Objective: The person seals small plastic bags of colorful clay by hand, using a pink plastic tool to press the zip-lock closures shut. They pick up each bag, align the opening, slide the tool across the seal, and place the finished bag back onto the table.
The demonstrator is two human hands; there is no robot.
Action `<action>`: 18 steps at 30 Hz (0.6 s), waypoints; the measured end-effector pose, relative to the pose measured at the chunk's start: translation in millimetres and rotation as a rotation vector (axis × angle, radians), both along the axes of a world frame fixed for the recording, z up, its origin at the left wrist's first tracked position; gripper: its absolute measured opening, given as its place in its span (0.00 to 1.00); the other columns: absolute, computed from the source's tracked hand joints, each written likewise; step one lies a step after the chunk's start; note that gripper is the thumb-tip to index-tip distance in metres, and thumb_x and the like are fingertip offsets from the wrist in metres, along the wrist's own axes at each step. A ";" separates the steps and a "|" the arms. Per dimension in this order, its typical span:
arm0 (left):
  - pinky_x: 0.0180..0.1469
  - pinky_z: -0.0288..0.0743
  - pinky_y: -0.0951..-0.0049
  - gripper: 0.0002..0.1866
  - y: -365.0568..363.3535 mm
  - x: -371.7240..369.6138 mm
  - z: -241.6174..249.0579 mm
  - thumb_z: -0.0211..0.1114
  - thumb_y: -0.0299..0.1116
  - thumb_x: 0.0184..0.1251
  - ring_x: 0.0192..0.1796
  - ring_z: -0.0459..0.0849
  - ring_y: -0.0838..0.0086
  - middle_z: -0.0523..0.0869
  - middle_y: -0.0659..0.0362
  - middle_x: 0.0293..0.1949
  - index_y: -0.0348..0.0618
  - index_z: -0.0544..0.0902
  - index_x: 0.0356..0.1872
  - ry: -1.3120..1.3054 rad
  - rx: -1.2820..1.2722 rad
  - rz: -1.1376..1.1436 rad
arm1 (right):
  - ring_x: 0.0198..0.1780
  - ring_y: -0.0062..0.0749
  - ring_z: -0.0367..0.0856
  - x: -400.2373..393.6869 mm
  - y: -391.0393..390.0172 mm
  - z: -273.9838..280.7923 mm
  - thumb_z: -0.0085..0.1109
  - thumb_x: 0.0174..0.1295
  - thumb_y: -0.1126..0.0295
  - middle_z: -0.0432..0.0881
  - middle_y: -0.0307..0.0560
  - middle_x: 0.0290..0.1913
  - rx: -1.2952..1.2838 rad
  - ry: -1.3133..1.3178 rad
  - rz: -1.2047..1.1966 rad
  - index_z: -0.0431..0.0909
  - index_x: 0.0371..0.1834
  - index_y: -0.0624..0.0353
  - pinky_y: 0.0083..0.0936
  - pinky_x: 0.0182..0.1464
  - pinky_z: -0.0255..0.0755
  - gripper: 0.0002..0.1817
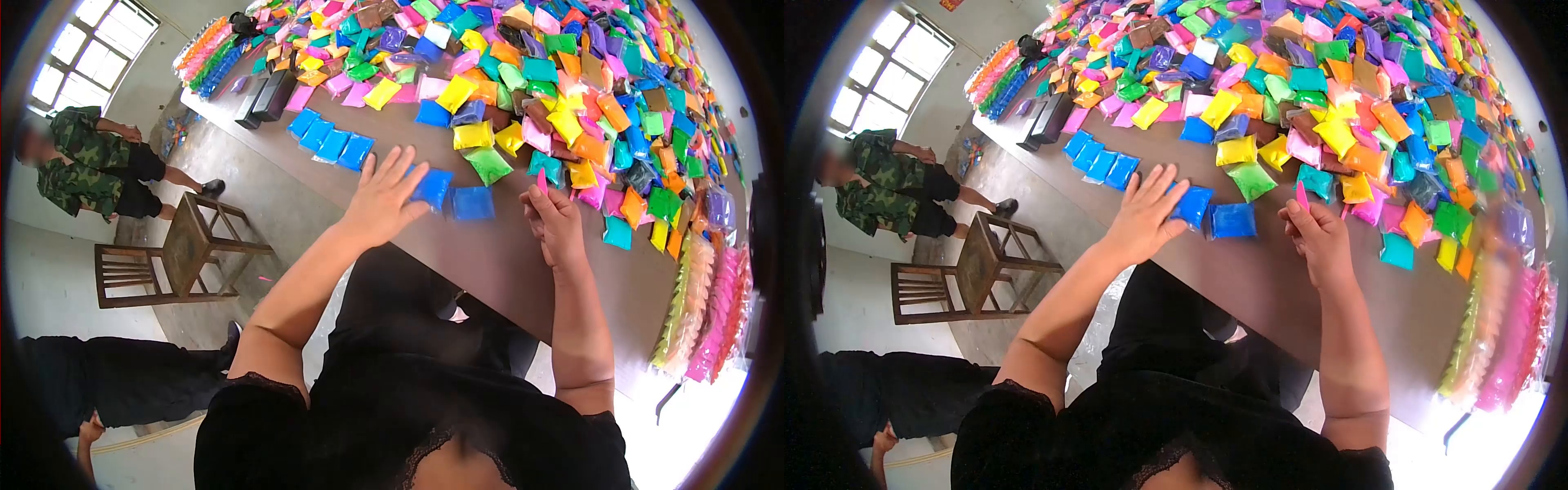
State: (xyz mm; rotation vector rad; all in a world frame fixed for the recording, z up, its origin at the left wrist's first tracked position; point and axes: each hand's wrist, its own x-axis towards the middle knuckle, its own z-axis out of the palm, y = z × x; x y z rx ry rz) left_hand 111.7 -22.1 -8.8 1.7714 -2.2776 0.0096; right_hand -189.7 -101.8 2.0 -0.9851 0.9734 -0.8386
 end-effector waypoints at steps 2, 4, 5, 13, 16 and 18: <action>0.76 0.40 0.43 0.35 -4.1 8.4 -1.7 0.50 0.57 0.72 0.79 0.52 0.53 0.57 0.47 0.76 0.47 0.65 0.73 -0.056 0.051 0.086 | 0.20 0.10 0.63 -0.2 0.8 0.8 0.61 0.70 0.59 0.76 0.34 0.26 -0.001 0.001 0.010 0.83 0.37 0.62 0.11 0.21 0.53 0.15; 0.76 0.40 0.43 0.36 -7.9 15.3 -2.9 0.50 0.58 0.72 0.79 0.52 0.53 0.57 0.46 0.76 0.47 0.64 0.74 -0.033 0.010 0.114 | 0.20 0.10 0.63 -0.4 0.8 -0.2 0.61 0.70 0.59 0.76 0.34 0.26 0.003 0.008 0.008 0.83 0.37 0.62 0.11 0.21 0.53 0.15; 0.76 0.39 0.43 0.37 -9.1 17.8 -2.8 0.50 0.59 0.71 0.79 0.52 0.53 0.57 0.46 0.76 0.47 0.63 0.74 -0.014 -0.034 0.141 | 0.20 0.10 0.63 0.7 0.1 0.2 0.61 0.69 0.59 0.76 0.34 0.26 0.004 0.010 0.004 0.83 0.37 0.62 0.11 0.21 0.53 0.15; 0.76 0.44 0.44 0.32 -9.6 -35.5 0.6 0.62 0.46 0.68 0.77 0.56 0.53 0.59 0.46 0.75 0.44 0.69 0.69 -0.042 -0.014 -0.090 | 0.21 0.10 0.64 0.3 1.4 4.3 0.62 0.69 0.57 0.76 0.34 0.26 0.017 0.025 0.004 0.83 0.38 0.61 0.11 0.21 0.53 0.16; 0.75 0.46 0.44 0.30 -13.3 -31.8 0.4 0.63 0.42 0.67 0.78 0.56 0.53 0.60 0.48 0.75 0.43 0.69 0.69 0.045 -0.078 0.128 | 0.21 0.10 0.64 1.3 2.0 2.8 0.62 0.68 0.57 0.76 0.34 0.26 0.016 0.042 0.005 0.83 0.38 0.61 0.11 0.21 0.53 0.16; 0.75 0.47 0.44 0.30 -8.7 -48.7 11.8 0.62 0.41 0.67 0.77 0.57 0.54 0.61 0.48 0.75 0.44 0.70 0.68 0.050 -0.100 0.091 | 0.20 0.10 0.64 1.9 1.2 0.6 0.62 0.68 0.57 0.76 0.33 0.26 0.005 0.040 0.000 0.84 0.38 0.61 0.11 0.21 0.53 0.16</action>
